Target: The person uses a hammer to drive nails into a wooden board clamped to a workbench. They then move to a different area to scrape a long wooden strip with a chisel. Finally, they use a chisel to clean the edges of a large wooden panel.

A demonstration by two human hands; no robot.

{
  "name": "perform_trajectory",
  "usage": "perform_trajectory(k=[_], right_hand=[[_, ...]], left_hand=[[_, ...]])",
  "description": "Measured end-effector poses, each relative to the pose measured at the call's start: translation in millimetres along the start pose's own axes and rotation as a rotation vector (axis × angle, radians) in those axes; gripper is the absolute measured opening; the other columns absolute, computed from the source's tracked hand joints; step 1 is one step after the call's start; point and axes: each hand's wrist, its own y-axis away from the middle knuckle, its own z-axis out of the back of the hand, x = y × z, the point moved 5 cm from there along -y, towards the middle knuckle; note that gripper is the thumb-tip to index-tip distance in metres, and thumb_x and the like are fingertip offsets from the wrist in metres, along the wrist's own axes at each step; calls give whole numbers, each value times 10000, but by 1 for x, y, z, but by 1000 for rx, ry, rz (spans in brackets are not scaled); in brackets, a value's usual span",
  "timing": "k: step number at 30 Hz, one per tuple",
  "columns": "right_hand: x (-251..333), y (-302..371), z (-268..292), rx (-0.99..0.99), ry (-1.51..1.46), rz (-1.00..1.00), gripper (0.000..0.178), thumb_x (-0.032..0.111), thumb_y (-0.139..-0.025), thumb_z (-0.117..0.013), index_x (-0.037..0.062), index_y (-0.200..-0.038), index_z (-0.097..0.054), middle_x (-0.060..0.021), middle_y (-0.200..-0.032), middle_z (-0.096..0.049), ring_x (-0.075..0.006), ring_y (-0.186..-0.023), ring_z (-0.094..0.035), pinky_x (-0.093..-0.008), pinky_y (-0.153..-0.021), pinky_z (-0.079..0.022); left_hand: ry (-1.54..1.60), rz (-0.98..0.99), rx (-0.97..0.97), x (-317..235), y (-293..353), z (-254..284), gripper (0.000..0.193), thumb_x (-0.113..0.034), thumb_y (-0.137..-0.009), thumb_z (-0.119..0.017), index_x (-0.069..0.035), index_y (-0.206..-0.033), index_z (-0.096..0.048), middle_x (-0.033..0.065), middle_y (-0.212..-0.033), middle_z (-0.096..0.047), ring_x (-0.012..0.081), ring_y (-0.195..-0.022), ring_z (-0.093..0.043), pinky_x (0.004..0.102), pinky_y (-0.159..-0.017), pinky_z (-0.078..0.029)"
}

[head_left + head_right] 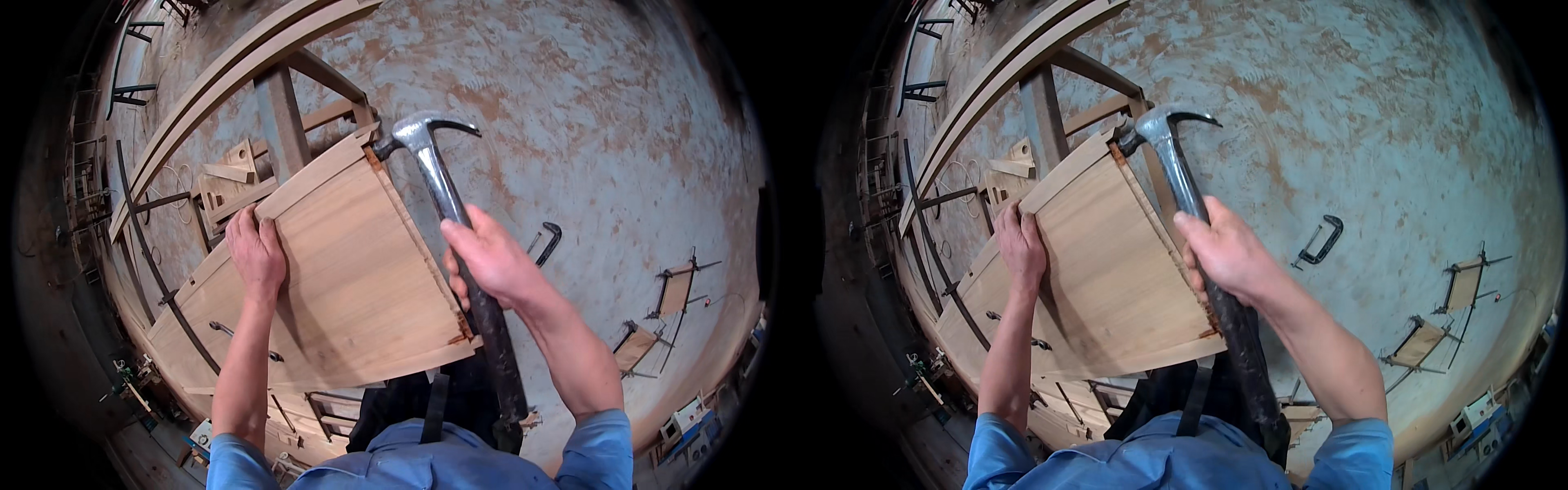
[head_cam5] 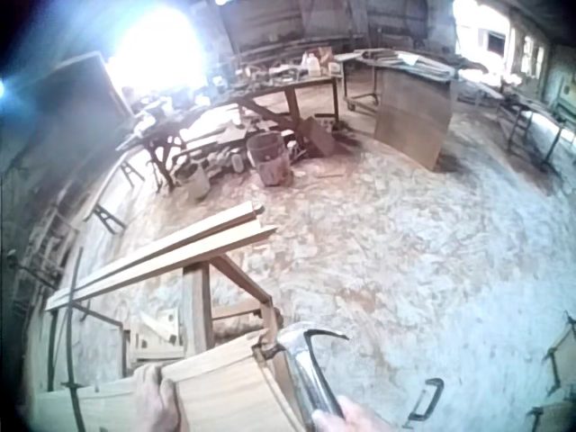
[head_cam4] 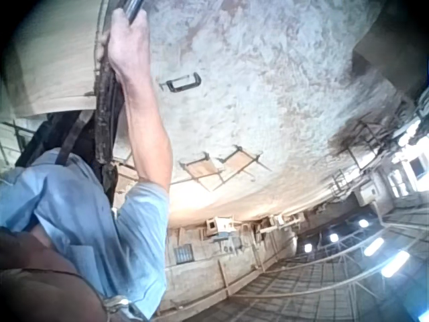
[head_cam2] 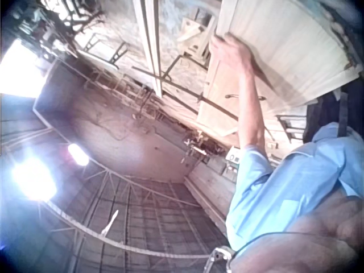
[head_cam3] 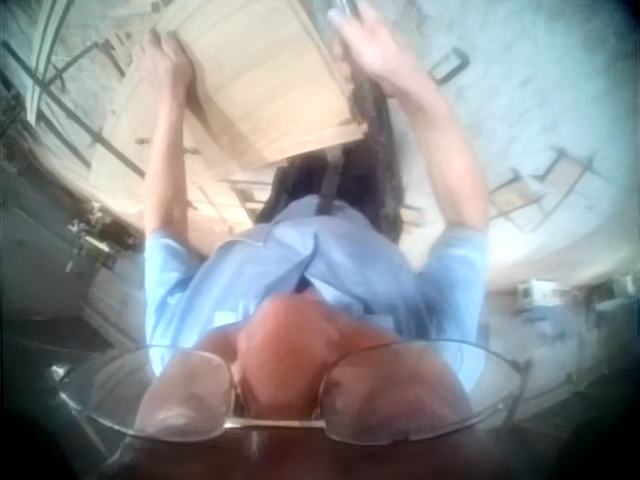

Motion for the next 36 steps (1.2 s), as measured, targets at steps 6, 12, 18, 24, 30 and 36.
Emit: perform_trajectory(k=[6,12,18,24,30,36], right_hand=[[1,-2,24,-226,-195,68,261,307,-996,-469,57,-988,-396,-40,-696,-499,-110,-458,-508,-300,-368,-468],[8,1,-4,-47,73,-6,258,306,-995,-465,54,-989,-410,-39,-692,-495,-113,-451,-507,-295,-367,-464],[10,1,19,-253,-128,54,228,306,-1000,-463,90,-985,-390,-41,-675,-505,-116,-434,-509,-289,-352,-453],[13,0,0,-18,74,-25,235,284,-991,-475,69,-1043,-394,-42,-698,-506,-104,-457,-508,-272,-367,-444],[5,-4,8,-207,-206,24,221,284,-997,-462,80,-1027,-383,-36,-690,-492,-108,-453,-507,-288,-368,-452],[7,-2,5,-81,-22,-12,226,290,-997,-461,72,-1000,-400,-36,-692,-503,-114,-442,-505,-303,-365,-464]], left_hand=[[5,-15,-11,-2,0,3,352,-210,-923,-524,27,-1183,-535,200,-1170,-559,366,-1137,-481,449,-1006,-351],[2,-12,-18,3,1,-1,353,-220,-924,-529,29,-1174,-535,203,-1159,-559,370,-1126,-482,451,-996,-353],[-5,-14,-3,1,0,1,362,-225,-930,-503,19,-1196,-532,197,-1177,-559,359,-1137,-478,441,-1003,-350],[-17,-3,1,8,4,-2,362,-230,-934,-488,8,-1204,-530,194,-1183,-558,355,-1142,-475,436,-1005,-346],[-24,-7,-3,4,0,1,359,-233,-935,-486,6,-1199,-536,192,-1168,-564,358,-1131,-482,439,-995,-350],[-28,-11,-14,10,2,1,356,-233,-926,-497,5,-1187,-542,192,-1153,-569,357,-1115,-491,434,-989,-354]])
